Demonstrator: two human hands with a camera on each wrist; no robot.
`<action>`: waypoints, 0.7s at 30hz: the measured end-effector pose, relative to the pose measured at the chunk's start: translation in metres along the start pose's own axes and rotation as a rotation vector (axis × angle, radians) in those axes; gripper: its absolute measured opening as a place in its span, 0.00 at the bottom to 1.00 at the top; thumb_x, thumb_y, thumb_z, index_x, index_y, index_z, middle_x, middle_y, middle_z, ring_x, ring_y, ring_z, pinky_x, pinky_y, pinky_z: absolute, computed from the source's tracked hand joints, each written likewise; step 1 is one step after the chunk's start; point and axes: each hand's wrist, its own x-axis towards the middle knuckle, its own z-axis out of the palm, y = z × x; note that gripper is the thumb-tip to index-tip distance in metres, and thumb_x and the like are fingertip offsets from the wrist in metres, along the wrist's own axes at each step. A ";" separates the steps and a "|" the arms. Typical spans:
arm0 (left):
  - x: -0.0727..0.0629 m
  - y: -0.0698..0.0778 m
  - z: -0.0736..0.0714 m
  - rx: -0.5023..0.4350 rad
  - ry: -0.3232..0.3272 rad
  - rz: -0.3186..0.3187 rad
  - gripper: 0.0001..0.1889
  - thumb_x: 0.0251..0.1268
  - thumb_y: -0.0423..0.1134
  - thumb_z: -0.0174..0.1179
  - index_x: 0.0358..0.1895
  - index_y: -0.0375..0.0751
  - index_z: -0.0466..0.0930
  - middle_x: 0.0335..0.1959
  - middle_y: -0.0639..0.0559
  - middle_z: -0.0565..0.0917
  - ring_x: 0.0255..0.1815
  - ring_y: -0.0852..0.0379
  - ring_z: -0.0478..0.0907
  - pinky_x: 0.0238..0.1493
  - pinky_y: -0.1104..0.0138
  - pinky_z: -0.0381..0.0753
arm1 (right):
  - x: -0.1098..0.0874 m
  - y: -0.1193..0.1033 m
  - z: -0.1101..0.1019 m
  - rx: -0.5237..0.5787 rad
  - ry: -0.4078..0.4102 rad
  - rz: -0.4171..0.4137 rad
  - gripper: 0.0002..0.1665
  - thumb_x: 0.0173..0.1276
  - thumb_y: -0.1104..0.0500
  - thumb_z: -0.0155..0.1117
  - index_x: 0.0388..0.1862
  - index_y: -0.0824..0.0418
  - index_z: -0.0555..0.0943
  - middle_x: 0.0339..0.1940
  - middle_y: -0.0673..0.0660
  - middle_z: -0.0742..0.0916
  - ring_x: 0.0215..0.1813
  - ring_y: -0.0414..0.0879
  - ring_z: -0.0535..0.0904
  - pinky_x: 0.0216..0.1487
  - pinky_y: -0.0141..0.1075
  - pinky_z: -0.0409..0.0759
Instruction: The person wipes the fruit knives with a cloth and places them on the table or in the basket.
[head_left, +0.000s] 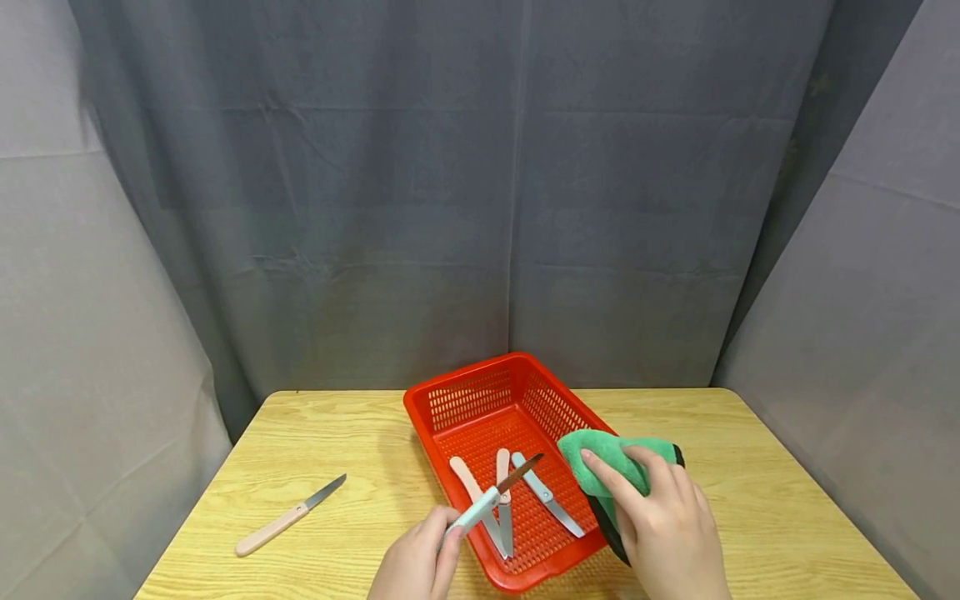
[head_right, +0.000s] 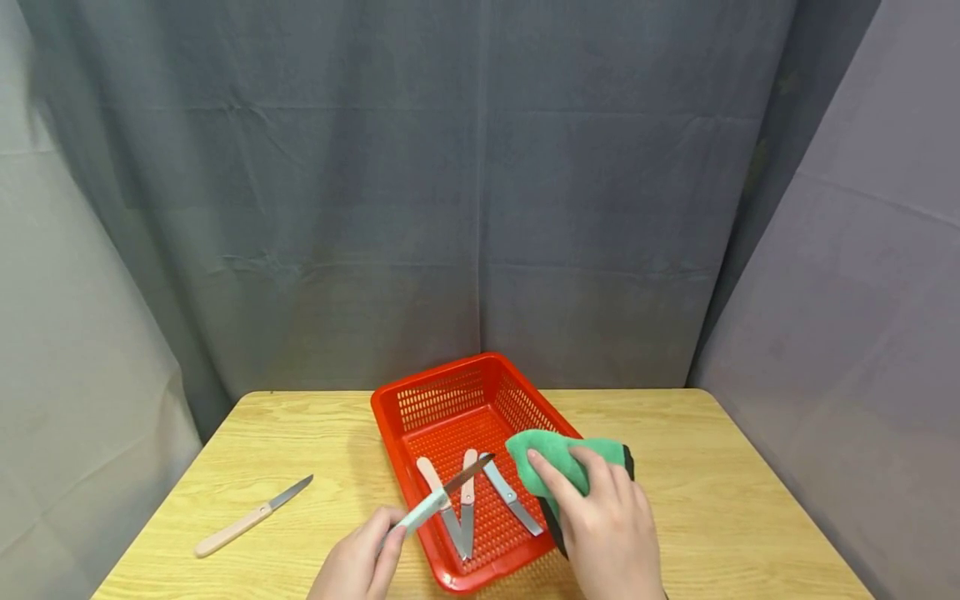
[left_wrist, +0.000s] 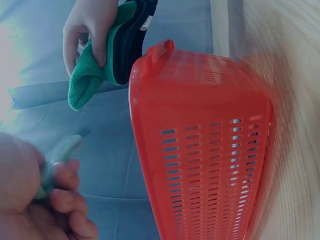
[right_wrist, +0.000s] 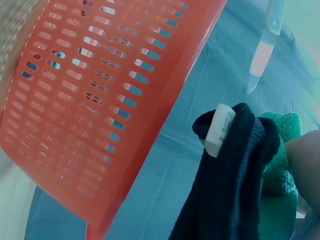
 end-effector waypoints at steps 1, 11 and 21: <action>0.000 0.000 -0.001 0.001 -0.007 -0.013 0.04 0.70 0.33 0.63 0.41 0.46 0.79 0.23 0.69 0.65 0.22 0.75 0.57 0.23 0.79 0.61 | 0.000 0.000 0.000 -0.002 0.001 -0.002 0.47 0.37 0.70 0.86 0.60 0.44 0.85 0.51 0.66 0.82 0.41 0.61 0.79 0.36 0.54 0.81; 0.001 0.002 -0.004 -0.015 -0.030 -0.057 0.05 0.71 0.31 0.61 0.39 0.46 0.78 0.22 0.68 0.65 0.21 0.75 0.56 0.22 0.77 0.62 | -0.001 0.000 0.003 0.003 0.014 -0.017 0.48 0.36 0.71 0.85 0.60 0.44 0.85 0.51 0.65 0.82 0.41 0.61 0.79 0.36 0.53 0.81; 0.003 0.007 -0.008 -0.064 -0.080 -0.204 0.04 0.74 0.35 0.59 0.39 0.49 0.81 0.21 0.67 0.67 0.19 0.73 0.58 0.22 0.76 0.64 | 0.001 -0.003 0.003 0.031 0.026 -0.068 0.47 0.37 0.70 0.84 0.61 0.44 0.85 0.50 0.66 0.83 0.42 0.61 0.79 0.36 0.54 0.82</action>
